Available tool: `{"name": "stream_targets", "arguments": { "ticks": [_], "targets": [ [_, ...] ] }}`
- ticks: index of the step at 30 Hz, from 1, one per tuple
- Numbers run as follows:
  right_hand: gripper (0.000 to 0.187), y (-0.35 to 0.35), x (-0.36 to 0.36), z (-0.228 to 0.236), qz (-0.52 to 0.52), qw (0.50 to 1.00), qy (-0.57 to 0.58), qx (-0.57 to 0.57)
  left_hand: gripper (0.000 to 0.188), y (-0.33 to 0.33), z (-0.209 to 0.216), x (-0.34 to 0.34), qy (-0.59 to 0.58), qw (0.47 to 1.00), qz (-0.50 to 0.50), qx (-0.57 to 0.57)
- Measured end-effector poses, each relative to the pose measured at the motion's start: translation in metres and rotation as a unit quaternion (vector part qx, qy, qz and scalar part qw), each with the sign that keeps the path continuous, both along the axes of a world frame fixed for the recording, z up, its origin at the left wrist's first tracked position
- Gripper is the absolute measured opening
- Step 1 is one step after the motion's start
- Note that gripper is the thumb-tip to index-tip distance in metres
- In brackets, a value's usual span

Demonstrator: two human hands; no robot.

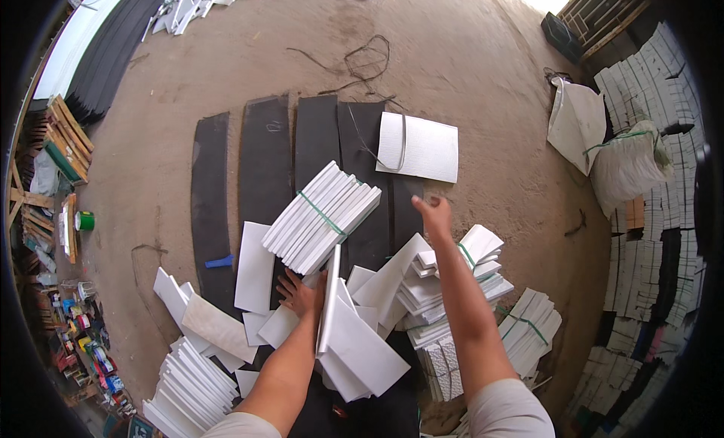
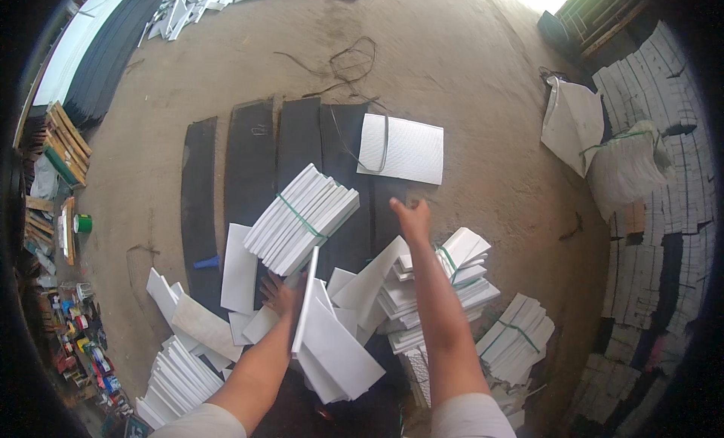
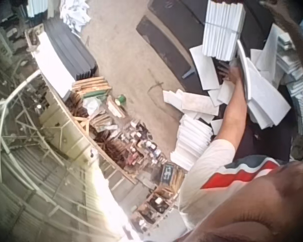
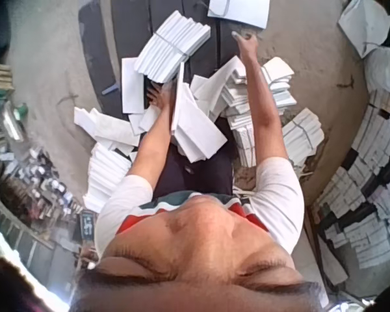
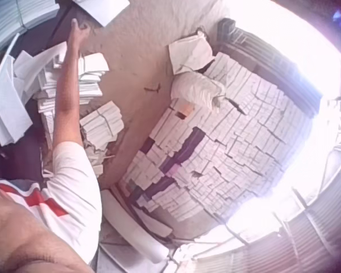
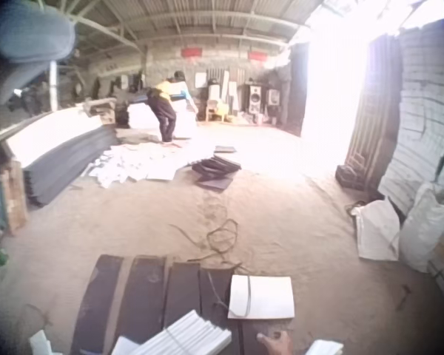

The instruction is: The person sits on the floor and uses a utility knife to cut white rectangular boards. They align the boards on a pink guide, score the surface, and snap them apart. The person handles the boards one at a time and stacks the cut pieces.

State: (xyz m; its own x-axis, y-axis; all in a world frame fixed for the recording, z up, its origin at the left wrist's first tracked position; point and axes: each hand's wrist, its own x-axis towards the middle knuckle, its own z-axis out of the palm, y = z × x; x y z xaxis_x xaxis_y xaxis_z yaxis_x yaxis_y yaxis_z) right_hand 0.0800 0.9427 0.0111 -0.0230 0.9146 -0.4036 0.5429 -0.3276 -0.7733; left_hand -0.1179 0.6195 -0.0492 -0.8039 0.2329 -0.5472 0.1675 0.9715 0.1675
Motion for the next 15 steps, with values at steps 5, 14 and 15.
{"name": "stream_targets", "arguments": {
  "ticks": [5,14,15],
  "targets": [
    [0.116,0.095,0.013,-0.073,-0.084,0.958,-0.273,0.009,0.133,0.013,-0.012,-0.001,-0.058,0.995,-0.036,-0.07],
    [0.126,0.128,-0.022,-0.05,-0.09,0.91,-0.399,-0.063,0.139,0.01,-0.007,-0.006,-0.065,0.994,-0.032,-0.085],
    [0.119,0.132,-0.019,-0.049,-0.082,0.921,-0.37,-0.09,0.139,0.011,-0.008,-0.005,-0.062,0.994,-0.031,-0.081]
  ]
}}
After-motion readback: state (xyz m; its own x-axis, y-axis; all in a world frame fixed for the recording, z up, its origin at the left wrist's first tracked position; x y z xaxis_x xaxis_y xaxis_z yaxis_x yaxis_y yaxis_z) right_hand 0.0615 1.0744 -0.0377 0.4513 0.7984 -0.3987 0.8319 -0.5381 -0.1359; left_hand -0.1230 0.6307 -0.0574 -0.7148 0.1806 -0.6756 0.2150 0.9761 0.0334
